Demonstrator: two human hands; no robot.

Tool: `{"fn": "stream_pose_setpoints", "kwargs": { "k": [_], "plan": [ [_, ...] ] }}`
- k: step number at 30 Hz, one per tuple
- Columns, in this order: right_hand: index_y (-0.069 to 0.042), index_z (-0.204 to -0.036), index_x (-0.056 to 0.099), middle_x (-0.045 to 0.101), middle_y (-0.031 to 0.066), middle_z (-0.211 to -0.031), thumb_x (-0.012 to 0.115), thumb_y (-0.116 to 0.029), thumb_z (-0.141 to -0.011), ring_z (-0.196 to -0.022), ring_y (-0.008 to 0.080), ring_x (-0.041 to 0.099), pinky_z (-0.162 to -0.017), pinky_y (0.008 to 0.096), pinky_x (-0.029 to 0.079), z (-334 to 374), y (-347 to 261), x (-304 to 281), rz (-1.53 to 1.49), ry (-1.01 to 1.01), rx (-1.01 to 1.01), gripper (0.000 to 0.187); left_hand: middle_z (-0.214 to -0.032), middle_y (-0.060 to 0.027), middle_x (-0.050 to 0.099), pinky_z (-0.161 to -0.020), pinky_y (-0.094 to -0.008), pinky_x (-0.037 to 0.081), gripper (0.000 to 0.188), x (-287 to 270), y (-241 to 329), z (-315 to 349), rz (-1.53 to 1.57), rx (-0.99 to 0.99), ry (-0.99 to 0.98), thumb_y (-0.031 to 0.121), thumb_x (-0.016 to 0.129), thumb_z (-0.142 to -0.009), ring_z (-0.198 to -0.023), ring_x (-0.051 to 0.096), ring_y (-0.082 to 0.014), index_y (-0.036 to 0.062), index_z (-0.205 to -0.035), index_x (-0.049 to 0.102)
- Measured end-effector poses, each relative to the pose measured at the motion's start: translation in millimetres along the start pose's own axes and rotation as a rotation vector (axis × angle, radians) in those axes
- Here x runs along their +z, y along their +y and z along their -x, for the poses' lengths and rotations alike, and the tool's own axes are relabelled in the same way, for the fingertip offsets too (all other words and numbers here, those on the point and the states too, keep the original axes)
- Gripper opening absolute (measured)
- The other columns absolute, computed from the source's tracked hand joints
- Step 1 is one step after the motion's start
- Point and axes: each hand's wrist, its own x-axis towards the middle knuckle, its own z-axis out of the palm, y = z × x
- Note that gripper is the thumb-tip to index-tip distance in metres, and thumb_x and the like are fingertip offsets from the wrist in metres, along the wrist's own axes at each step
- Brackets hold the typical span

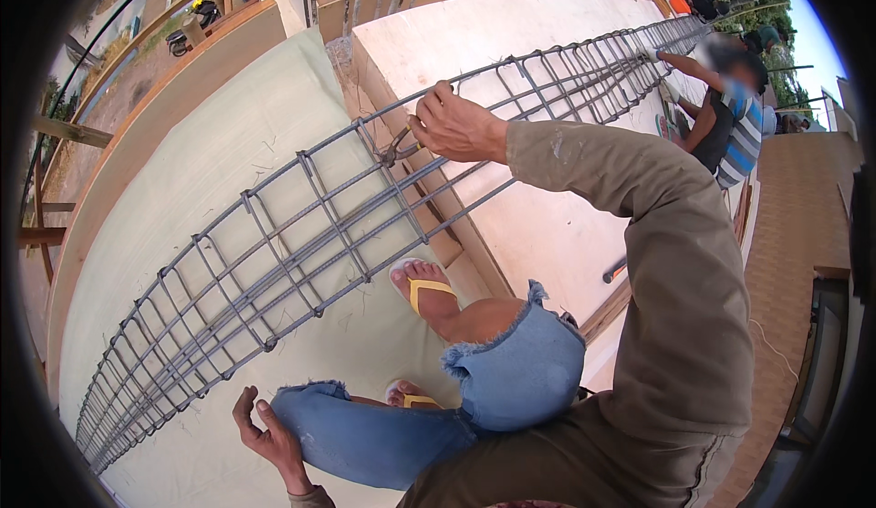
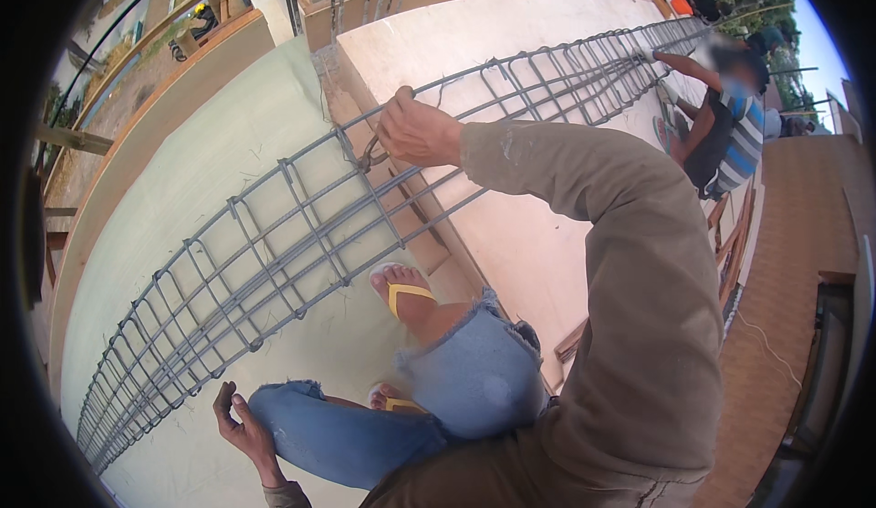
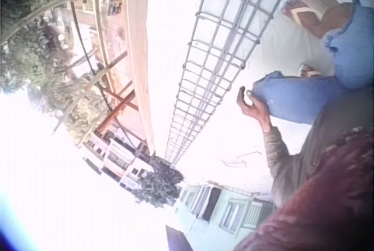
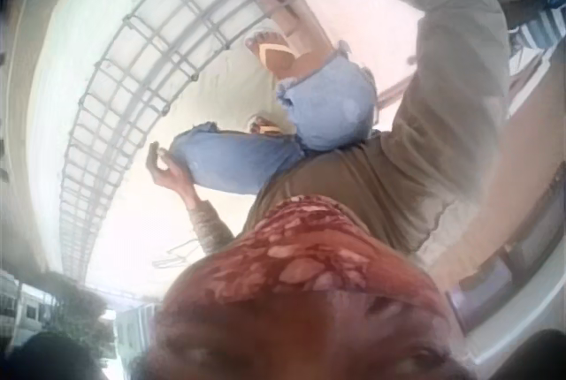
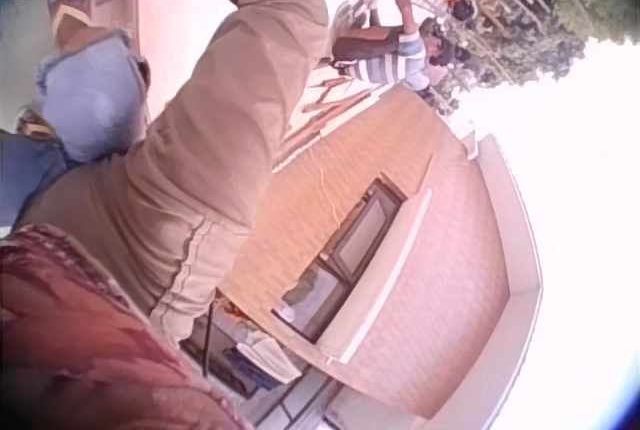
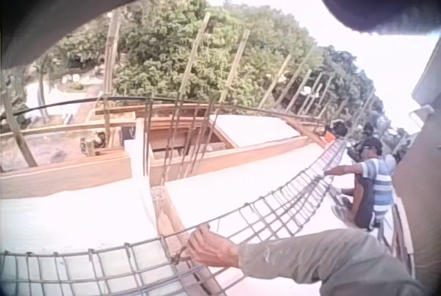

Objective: The person assembles a rebar grid on a rooftop by tying intersecting steel bars with wire using pliers. They move along the grid, positioning and securing each intersection while other workers are visible nearby.

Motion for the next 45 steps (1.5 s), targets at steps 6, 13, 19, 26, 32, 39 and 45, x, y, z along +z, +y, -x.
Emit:
{"fn": "stream_pose_setpoints", "kwargs": {
  "k": [6, 13, 19, 26, 32, 39, 45],
  "plan": [
    [-0.003, -0.094, 0.068, 0.066, 0.0079, -0.069, 0.057, -0.028, -0.088, -0.062, 0.0256, 0.066, -0.051, 0.0435, 0.051, -6.3, -13.2, 11.0, -0.566, -0.442, 0.104, 0.028, -0.108, -0.0186, 0.067, -0.095, -0.0402, 0.046, 0.034, -2.9, -5.1, -7.7, -0.006, 0.000, -0.027, 0.016, 0.056, -0.098, -0.103, 0.062, -0.0273, -0.0070, -0.123, 0.058],
    [0.005, -0.103, 0.061, 0.065, 0.0196, -0.086, 0.049, -0.054, -0.099, -0.071, 0.0291, 0.067, -0.061, 0.0438, 0.056, -5.6, 19.7, 41.5, -1.938, -1.194, 0.609, 0.061, -0.106, -0.0192, 0.068, -0.093, -0.0392, 0.048, 0.033, -4.7, -8.3, -7.7, 0.027, 0.006, -0.036, 0.015, 0.056, -0.098, -0.101, 0.064, -0.0265, -0.0077, -0.123, 0.058],
    [-0.002, -0.111, 0.060, 0.068, 0.0184, -0.101, 0.086, -0.034, -0.069, -0.091, 0.0300, 0.071, -0.076, 0.0457, 0.056, 0.0, 13.0, -5.0, -1.175, -0.674, 0.281, 0.059, -0.104, -0.0193, 0.069, -0.093, -0.0373, 0.049, 0.034, -5.8, -10.9, -10.4, 0.046, 0.015, -0.042, 0.015, 0.055, -0.100, -0.098, 0.065, -0.0247, -0.0090, -0.124, 0.059],
    [-0.010, -0.097, 0.067, 0.065, 0.0051, -0.086, 0.063, -0.024, -0.086, -0.082, 0.0210, 0.066, -0.070, 0.0360, 0.046, -8.3, 2.1, -4.7, -0.044, 0.011, 0.053, 0.019, -0.103, -0.0191, 0.069, -0.091, -0.0376, 0.049, 0.032, 2.8, -9.5, -15.7, 0.067, 0.001, -0.054, 0.013, 0.056, -0.098, -0.097, 0.065, -0.0250, -0.0087, -0.122, 0.059],
    [0.002, -0.106, 0.061, 0.065, 0.0166, -0.088, 0.045, -0.037, -0.101, -0.063, 0.0244, 0.062, -0.057, 0.0399, 0.052, -10.1, 21.5, 33.6, -1.445, -0.927, 0.352, 0.042, -0.103, -0.0193, 0.069, -0.091, -0.0376, 0.049, 0.032, 6.5, -9.0, -18.2, 0.051, -0.014, -0.065, 0.012, 0.056, -0.098, -0.098, 0.066, -0.0252, -0.0096, -0.121, 0.059],
    [0.004, -0.117, 0.056, 0.067, 0.0133, -0.084, 0.086, -0.040, -0.077, -0.069, 0.0214, 0.068, -0.061, 0.0371, 0.060, 16.6, 8.2, 62.3, -2.123, -1.027, 0.503, 0.067, -0.101, -0.0181, 0.071, -0.088, -0.0365, 0.051, 0.030, 2.9, -9.7, -28.5, 0.056, -0.009, -0.089, 0.013, 0.058, -0.099, -0.094, 0.067, -0.0236, -0.0087, -0.120, 0.061],
    [0.006, -0.126, 0.051, 0.062, 0.0101, -0.093, 0.081, -0.018, -0.079, -0.076, 0.0169, 0.065, -0.064, 0.0319, 0.060, 26.0, -5.4, 34.0, -2.364, -0.829, 0.598, 0.061, -0.102, -0.0176, 0.071, -0.088, -0.0352, 0.051, 0.031, 9.8, -1.2, -36.1, 0.080, -0.054, -0.104, 0.014, 0.058, -0.099, -0.095, 0.067, -0.0224, -0.0086, -0.121, 0.061]
  ]
}}
